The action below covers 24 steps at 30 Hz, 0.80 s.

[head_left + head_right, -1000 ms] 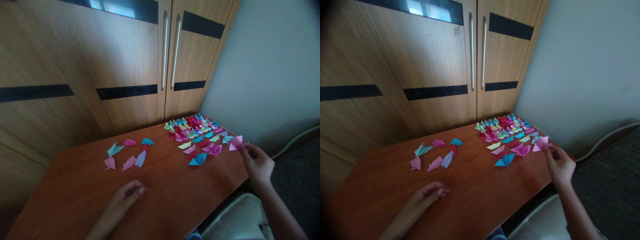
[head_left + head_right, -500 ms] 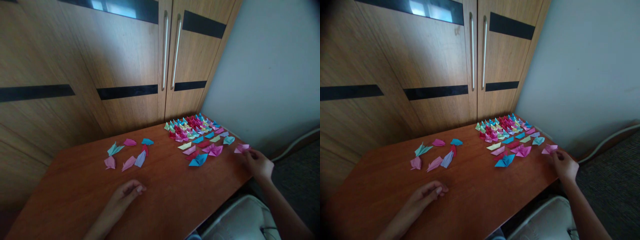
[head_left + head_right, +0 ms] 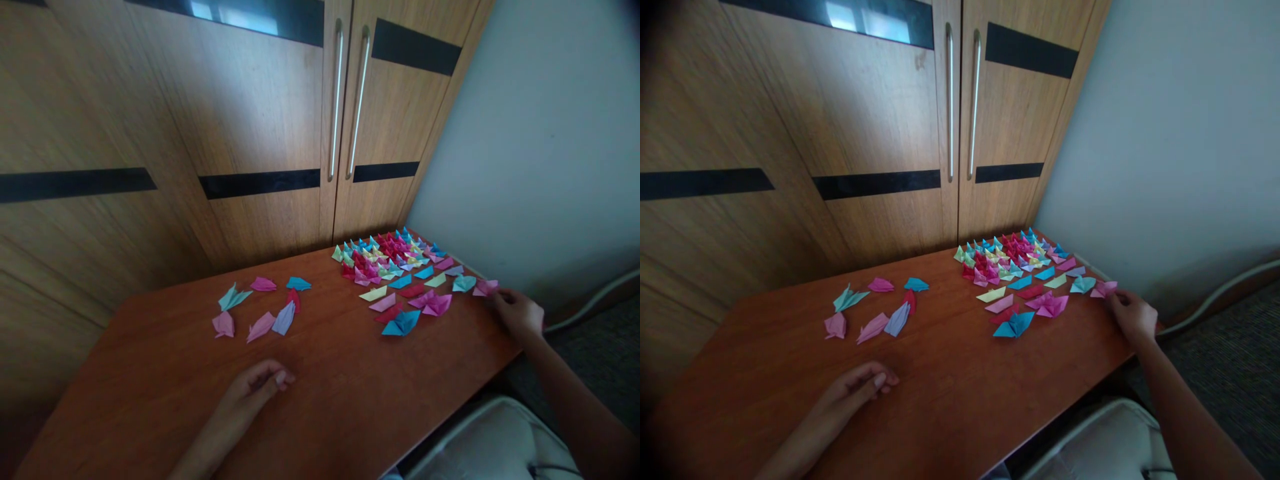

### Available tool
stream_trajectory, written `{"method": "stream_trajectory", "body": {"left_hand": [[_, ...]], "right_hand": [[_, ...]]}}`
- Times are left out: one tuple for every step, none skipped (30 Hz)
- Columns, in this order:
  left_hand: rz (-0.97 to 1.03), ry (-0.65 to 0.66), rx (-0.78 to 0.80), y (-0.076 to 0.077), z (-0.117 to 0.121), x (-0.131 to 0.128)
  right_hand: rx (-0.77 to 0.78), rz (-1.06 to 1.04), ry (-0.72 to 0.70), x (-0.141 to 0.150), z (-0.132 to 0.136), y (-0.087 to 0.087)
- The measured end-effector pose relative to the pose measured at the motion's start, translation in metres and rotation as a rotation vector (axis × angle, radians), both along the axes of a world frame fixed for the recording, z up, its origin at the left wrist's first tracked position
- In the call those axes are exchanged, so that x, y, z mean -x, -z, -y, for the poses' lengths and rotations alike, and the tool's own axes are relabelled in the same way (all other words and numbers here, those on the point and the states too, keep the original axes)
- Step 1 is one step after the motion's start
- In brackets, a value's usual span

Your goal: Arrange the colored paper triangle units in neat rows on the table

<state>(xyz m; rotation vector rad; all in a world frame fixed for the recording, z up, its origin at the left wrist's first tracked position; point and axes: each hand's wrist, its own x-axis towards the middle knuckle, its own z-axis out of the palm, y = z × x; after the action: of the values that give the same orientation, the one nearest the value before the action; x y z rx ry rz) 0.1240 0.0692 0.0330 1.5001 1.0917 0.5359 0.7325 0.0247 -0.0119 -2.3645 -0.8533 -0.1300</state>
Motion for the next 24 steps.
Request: {"method": "stream_trajectory", "body": {"left_hand": [[-0.001,0.002,-0.002,0.000,0.000,0.000],[-0.001,0.001,-0.004,0.000,0.000,0.000],[-0.003,-0.002,-0.004,0.000,0.000,0.000],[-0.005,-0.005,-0.002,0.000,0.000,0.000],[-0.009,-0.007,0.001,-0.001,0.001,0.000],[-0.013,-0.008,0.003,-0.001,0.000,0.000],[-0.017,-0.007,0.005,-0.001,0.000,0.000],[-0.021,-0.004,0.006,-0.001,0.000,0.001],[-0.025,0.001,0.006,0.000,0.000,0.001],[-0.028,0.005,0.005,0.001,0.000,0.001],[-0.030,0.009,0.005,0.002,-0.001,0.002],[-0.031,0.012,0.004,0.003,-0.001,0.002],[-0.032,0.015,0.004,0.004,-0.001,0.003],[-0.034,0.016,0.003,0.006,-0.002,0.003],[-0.035,0.019,0.002,0.007,-0.002,0.003],[-0.036,0.024,0.001,0.008,-0.002,0.004],[-0.035,0.029,-0.001,0.009,-0.002,0.004],[-0.034,0.033,-0.002,0.009,-0.002,0.004],[-0.032,0.034,-0.004,0.009,-0.003,0.004],[-0.030,0.035,-0.006,0.009,-0.003,0.003],[-0.028,0.033,-0.008,0.009,-0.004,0.003],[-0.026,0.032,-0.008,0.009,-0.004,0.003],[-0.024,0.029,-0.008,0.009,-0.004,0.003],[-0.023,0.028,-0.009,0.009,-0.004,0.003]], "right_hand": [[0.011,0.009,0.003,-0.003,-0.001,0.001],[0.023,0.018,0.006,-0.006,-0.001,0.003],[0.036,0.027,0.010,-0.009,-0.002,0.004],[0.050,0.035,0.013,-0.012,-0.002,0.005],[0.065,0.044,0.015,-0.015,-0.002,0.006],[0.079,0.052,0.017,-0.019,-0.002,0.007],[0.093,0.061,0.020,-0.022,-0.002,0.009],[0.106,0.071,0.025,-0.025,-0.002,0.010],[0.117,0.081,0.032,-0.028,-0.002,0.012],[0.128,0.090,0.037,-0.031,-0.003,0.014],[0.138,0.098,0.039,-0.033,-0.003,0.016],[0.147,0.104,0.037,-0.035,-0.003,0.018],[0.155,0.108,0.028,-0.037,-0.003,0.020],[0.163,0.111,0.016,-0.038,-0.003,0.021],[0.170,0.113,0.001,-0.038,-0.003,0.022],[0.175,0.116,-0.013,-0.039,-0.002,0.023],[0.180,0.121,-0.025,-0.039,-0.002,0.023],[0.184,0.127,-0.033,-0.039,-0.001,0.023],[0.187,0.134,-0.040,-0.039,0.000,0.022],[0.190,0.142,-0.043,-0.039,0.000,0.021],[0.194,0.150,-0.045,-0.039,0.000,0.020],[0.198,0.158,-0.046,-0.039,0.000,0.019],[0.205,0.167,-0.047,-0.040,0.000,0.017],[0.213,0.176,-0.050,-0.040,0.000,0.016]]}}
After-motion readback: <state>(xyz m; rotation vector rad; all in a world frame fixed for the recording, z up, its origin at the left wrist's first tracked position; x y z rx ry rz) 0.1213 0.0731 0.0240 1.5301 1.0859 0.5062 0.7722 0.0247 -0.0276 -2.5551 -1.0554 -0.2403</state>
